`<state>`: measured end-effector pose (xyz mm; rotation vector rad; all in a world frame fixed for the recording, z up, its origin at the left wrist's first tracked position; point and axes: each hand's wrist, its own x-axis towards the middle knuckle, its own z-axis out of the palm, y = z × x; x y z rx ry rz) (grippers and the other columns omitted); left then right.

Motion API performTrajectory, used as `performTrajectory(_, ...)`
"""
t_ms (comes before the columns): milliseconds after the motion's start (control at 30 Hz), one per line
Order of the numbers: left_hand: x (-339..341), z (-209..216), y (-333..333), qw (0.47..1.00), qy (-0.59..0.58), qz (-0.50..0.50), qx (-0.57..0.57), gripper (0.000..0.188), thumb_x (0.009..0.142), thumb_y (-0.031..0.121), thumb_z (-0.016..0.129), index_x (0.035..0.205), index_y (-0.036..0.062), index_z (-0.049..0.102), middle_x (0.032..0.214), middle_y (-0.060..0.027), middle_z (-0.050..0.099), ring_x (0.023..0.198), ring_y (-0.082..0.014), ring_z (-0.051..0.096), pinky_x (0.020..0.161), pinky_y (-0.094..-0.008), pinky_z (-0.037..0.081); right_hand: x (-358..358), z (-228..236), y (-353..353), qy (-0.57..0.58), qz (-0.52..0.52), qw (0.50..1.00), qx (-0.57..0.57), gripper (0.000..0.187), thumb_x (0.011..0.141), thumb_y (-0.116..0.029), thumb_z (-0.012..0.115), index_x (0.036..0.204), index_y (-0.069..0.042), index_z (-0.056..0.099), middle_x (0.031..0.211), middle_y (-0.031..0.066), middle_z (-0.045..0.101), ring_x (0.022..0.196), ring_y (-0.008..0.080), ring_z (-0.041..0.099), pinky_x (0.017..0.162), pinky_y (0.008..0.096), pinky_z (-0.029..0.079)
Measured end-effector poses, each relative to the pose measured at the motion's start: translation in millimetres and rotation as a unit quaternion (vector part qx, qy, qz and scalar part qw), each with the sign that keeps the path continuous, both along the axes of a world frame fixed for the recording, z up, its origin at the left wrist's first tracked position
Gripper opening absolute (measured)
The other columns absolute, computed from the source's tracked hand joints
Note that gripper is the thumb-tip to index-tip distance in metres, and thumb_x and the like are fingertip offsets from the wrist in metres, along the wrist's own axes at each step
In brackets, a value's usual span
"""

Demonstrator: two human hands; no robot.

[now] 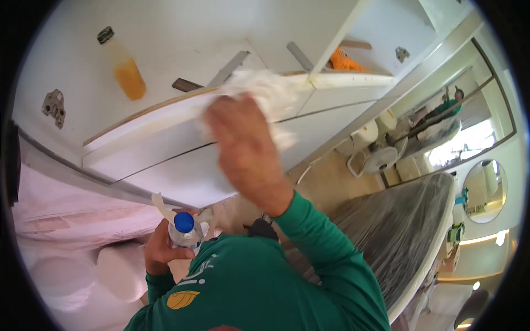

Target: The person positions and presses a white adhesive strip onto the edge of a white cabinet shelf, then sits on the floor to apply water from a bottle to a cloth and uses it to wipe the shelf edge.

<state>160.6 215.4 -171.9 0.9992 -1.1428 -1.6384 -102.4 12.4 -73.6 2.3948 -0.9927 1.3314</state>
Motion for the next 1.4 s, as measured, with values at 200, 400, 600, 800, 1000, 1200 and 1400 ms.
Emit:
performTrajectory(200,4,0,10,1.0,0.002,-0.007,0.009,0.096,0.069,0.025,0.104,0.149,-0.0026,0.059,0.139,-0.0124,0.066,0.129,-0.025,0.061,0.114,-0.0417,0.046,-38,23,-18,-0.005,-0.107,0.993,0.048,0.046,0.077,0.017,0.059,0.118,0.0,0.071,0.119,0.0168,0.07,0.115,0.0394,0.066,0.113,0.0541,0.049)
performTrajectory(400,3,-1,10,0.998,0.022,-0.022,0.058,0.097,0.068,0.028,0.104,0.149,-0.0023,0.06,0.14,-0.0126,0.066,0.132,-0.0254,0.06,0.114,-0.0411,0.044,-9,3,-4,0.031,-0.012,0.999,-0.001,0.044,0.081,0.012,0.061,0.121,-0.003,0.07,0.122,0.0163,0.07,0.123,0.0361,0.065,0.122,0.0559,0.046)
performTrajectory(600,11,-15,9,0.998,0.029,-0.017,0.047,0.098,0.067,0.028,0.104,0.149,-0.002,0.059,0.138,-0.0119,0.066,0.132,-0.0255,0.059,0.114,-0.0412,0.043,-62,21,-28,-0.025,-0.206,0.975,0.084,0.047,0.078,0.014,0.06,0.12,-0.002,0.071,0.123,0.0162,0.07,0.123,0.037,0.065,0.118,0.0521,0.049)
performTrajectory(800,7,-19,13,0.997,0.031,-0.011,0.065,0.1,0.065,0.025,0.105,0.149,-0.0021,0.059,0.136,-0.0113,0.065,0.13,-0.0251,0.06,0.113,-0.0403,0.044,-41,0,-20,0.029,-0.062,0.998,-0.011,0.047,0.079,0.014,0.059,0.122,-0.003,0.069,0.123,0.0166,0.069,0.122,0.0397,0.064,0.119,0.0548,0.047)
performTrajectory(1000,6,-22,9,0.997,0.051,0.002,0.061,0.103,0.061,0.021,0.105,0.15,-0.0033,0.059,0.136,-0.011,0.067,0.127,-0.025,0.062,0.113,-0.0393,0.045,-109,2,-54,-0.031,-0.14,0.989,0.038,0.041,0.083,0.013,0.059,0.12,0.0,0.07,0.121,0.0188,0.069,0.121,0.0409,0.064,0.107,0.0565,0.05)
performTrajectory(1200,-3,-27,3,0.996,0.07,0.009,0.063,0.1,0.062,0.019,0.103,0.148,-0.004,0.059,0.14,-0.0126,0.065,0.13,-0.0259,0.061,0.115,-0.0412,0.044,-98,1,-60,-0.022,-0.083,0.996,0.009,0.045,0.079,0.014,0.06,0.12,-0.003,0.071,0.121,0.0174,0.07,0.119,0.0384,0.066,0.114,0.0543,0.051)
performTrajectory(1400,-10,-22,-8,0.996,0.061,-0.014,0.057,0.098,0.064,0.019,0.103,0.148,-0.0042,0.059,0.143,-0.0141,0.064,0.131,-0.0271,0.061,0.115,-0.0423,0.044,-72,-4,-39,-0.017,-0.121,0.992,0.008,0.04,0.083,0.013,0.057,0.117,0.0,0.071,0.123,0.0202,0.07,0.12,0.0407,0.064,0.114,0.0546,0.05)
